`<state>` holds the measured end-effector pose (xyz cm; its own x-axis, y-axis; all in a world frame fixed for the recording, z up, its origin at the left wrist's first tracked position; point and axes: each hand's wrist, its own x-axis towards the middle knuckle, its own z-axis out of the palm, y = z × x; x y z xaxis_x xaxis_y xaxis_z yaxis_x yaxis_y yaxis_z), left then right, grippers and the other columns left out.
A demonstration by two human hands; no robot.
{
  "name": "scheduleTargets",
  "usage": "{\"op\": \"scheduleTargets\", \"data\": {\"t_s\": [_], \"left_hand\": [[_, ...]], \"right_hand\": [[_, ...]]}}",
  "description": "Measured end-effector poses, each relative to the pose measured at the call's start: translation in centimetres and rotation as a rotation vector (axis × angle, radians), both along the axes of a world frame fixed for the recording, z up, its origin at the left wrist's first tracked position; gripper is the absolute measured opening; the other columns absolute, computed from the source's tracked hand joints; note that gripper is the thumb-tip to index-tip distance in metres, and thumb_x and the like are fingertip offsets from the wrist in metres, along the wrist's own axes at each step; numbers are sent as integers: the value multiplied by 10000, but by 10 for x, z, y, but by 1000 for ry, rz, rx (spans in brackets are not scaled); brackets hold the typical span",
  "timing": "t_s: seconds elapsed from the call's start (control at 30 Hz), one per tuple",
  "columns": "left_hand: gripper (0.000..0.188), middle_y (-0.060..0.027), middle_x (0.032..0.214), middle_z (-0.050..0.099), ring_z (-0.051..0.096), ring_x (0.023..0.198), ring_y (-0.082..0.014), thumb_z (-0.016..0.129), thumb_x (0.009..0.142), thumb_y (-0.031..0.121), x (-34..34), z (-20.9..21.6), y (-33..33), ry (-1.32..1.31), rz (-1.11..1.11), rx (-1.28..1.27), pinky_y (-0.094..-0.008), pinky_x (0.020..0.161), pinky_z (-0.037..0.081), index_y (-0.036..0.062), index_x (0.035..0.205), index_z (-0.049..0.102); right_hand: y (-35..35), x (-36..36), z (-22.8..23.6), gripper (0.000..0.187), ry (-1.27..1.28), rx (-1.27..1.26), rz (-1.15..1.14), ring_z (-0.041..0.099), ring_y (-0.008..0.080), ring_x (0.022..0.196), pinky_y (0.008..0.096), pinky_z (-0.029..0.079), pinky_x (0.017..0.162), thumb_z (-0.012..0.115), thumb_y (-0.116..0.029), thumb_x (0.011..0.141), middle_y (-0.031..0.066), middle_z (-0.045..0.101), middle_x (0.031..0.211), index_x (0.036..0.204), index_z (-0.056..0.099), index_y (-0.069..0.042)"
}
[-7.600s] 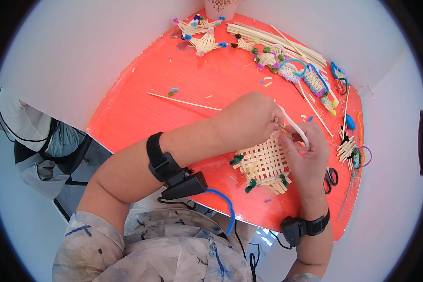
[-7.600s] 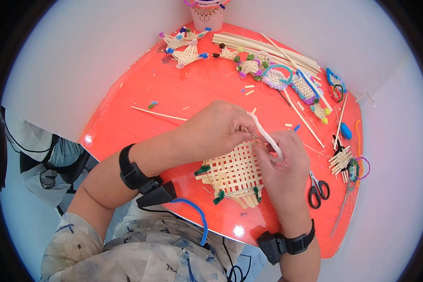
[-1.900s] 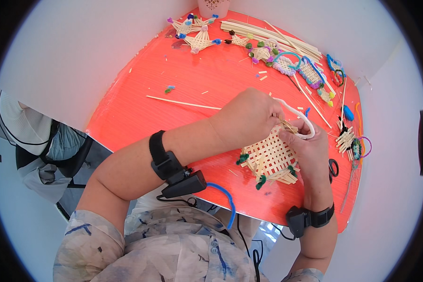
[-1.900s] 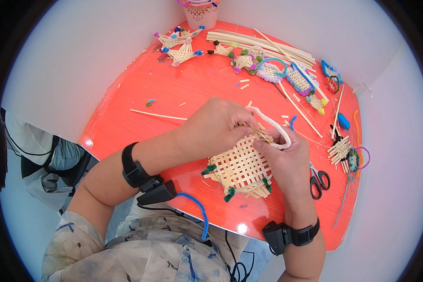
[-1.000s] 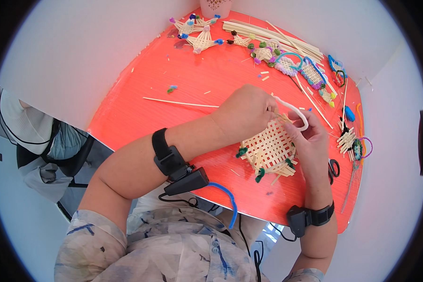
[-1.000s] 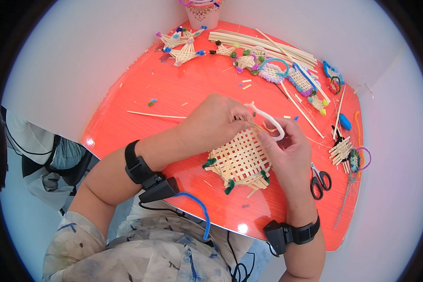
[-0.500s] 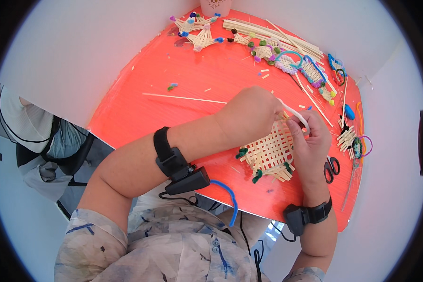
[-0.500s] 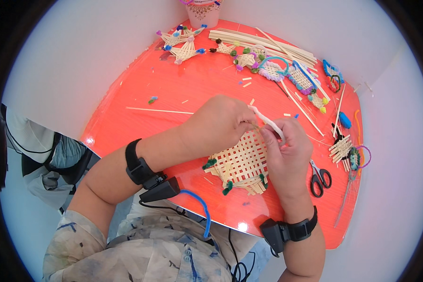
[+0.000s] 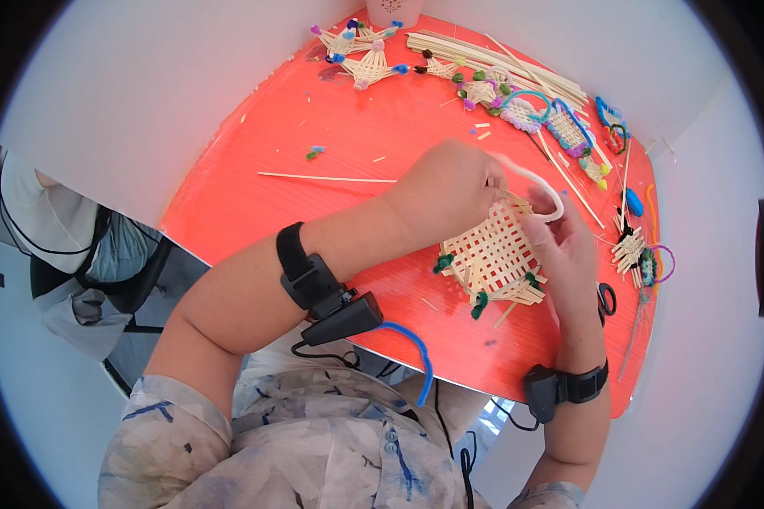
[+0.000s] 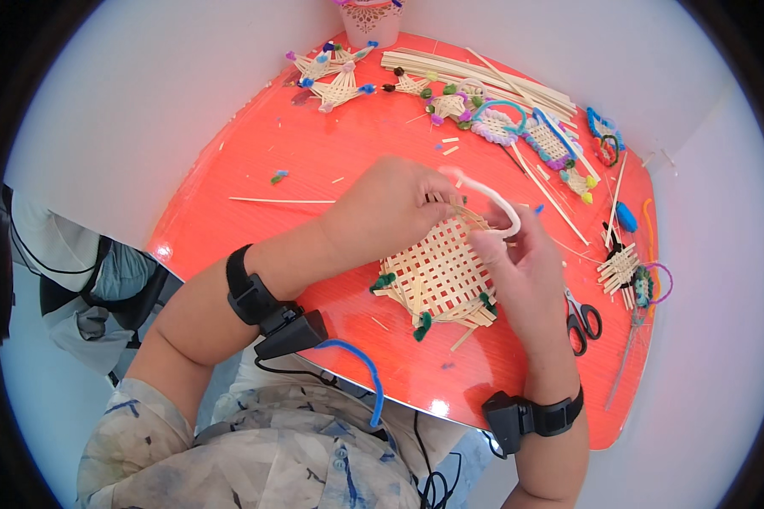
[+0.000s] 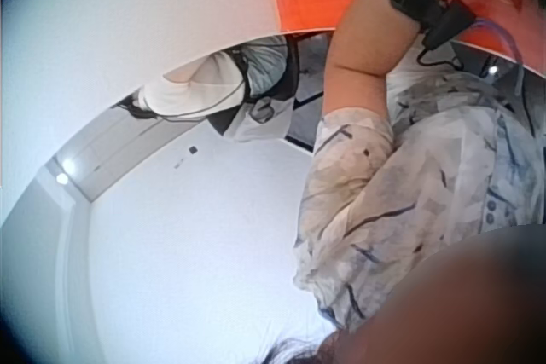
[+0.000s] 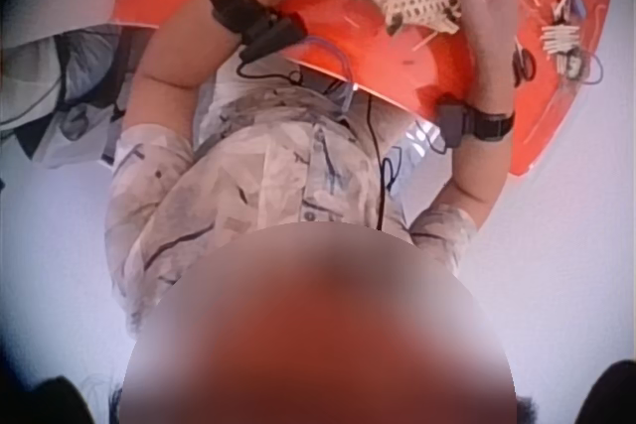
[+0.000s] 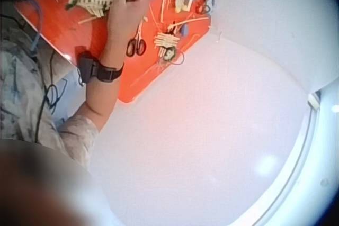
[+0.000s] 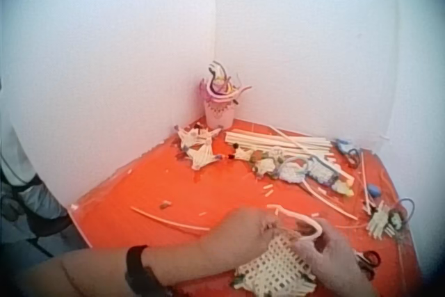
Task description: The recorder is weaving a small basket-like handicraft using bamboo strips and plastic twine.
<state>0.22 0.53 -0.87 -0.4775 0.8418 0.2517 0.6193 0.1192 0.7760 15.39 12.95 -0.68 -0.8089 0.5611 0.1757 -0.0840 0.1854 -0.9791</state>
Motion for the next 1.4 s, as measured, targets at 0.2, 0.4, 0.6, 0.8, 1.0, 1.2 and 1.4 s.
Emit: {"op": "scheduleTargets", "data": {"t_s": [0.2,0.4,0.6,0.8,1.0,1.2,1.4], "left_hand": [[148,-174,733,678,646,613,-243,670,840,101,2,2,1,71,-42,59,-354,602,494,-9,923,725],[140,-187,712,659,642,600,-253,667,833,90,2,4,-1,11,-51,51,-354,586,490,2,925,726],[150,-186,724,664,648,611,-256,666,830,80,1,4,0,31,-71,40,-354,595,497,8,948,725],[157,-172,767,684,672,682,-251,666,838,82,1,4,0,-27,-32,43,-353,656,519,-2,966,699],[148,-180,761,679,675,690,-251,674,842,93,2,5,1,-56,-61,23,-358,662,519,-11,946,690],[160,-180,767,689,682,684,-238,689,841,106,4,3,1,-81,-52,14,-349,653,521,-15,945,697],[166,-170,788,705,698,701,-237,700,837,112,4,1,2,-16,-83,55,-348,663,533,0,959,712]], "right_hand": [[7,1,-5,460,-239,-152,98,644,97,882,249,524,766,693,-20,867,62,669,1012,1297,534,12],[-2,-1,1,467,-124,-151,94,660,102,852,241,537,741,663,55,843,69,680,998,1289,531,14],[5,0,-8,440,-71,-127,120,671,110,853,250,545,748,682,48,837,85,691,1033,1257,557,16],[9,-1,-10,371,-163,-178,117,670,114,876,256,546,759,704,14,836,83,696,1019,1195,608,24],[7,1,-5,327,-196,-277,107,670,120,834,266,548,745,699,5,836,69,696,977,1156,632,23],[7,2,-8,292,-186,-274,79,665,120,797,266,542,705,689,8,841,64,693,956,1129,639,21],[5,3,-7,269,-188,-299,65,663,117,781,260,538,692,690,11,841,62,694,940,1106,643,16]]}}
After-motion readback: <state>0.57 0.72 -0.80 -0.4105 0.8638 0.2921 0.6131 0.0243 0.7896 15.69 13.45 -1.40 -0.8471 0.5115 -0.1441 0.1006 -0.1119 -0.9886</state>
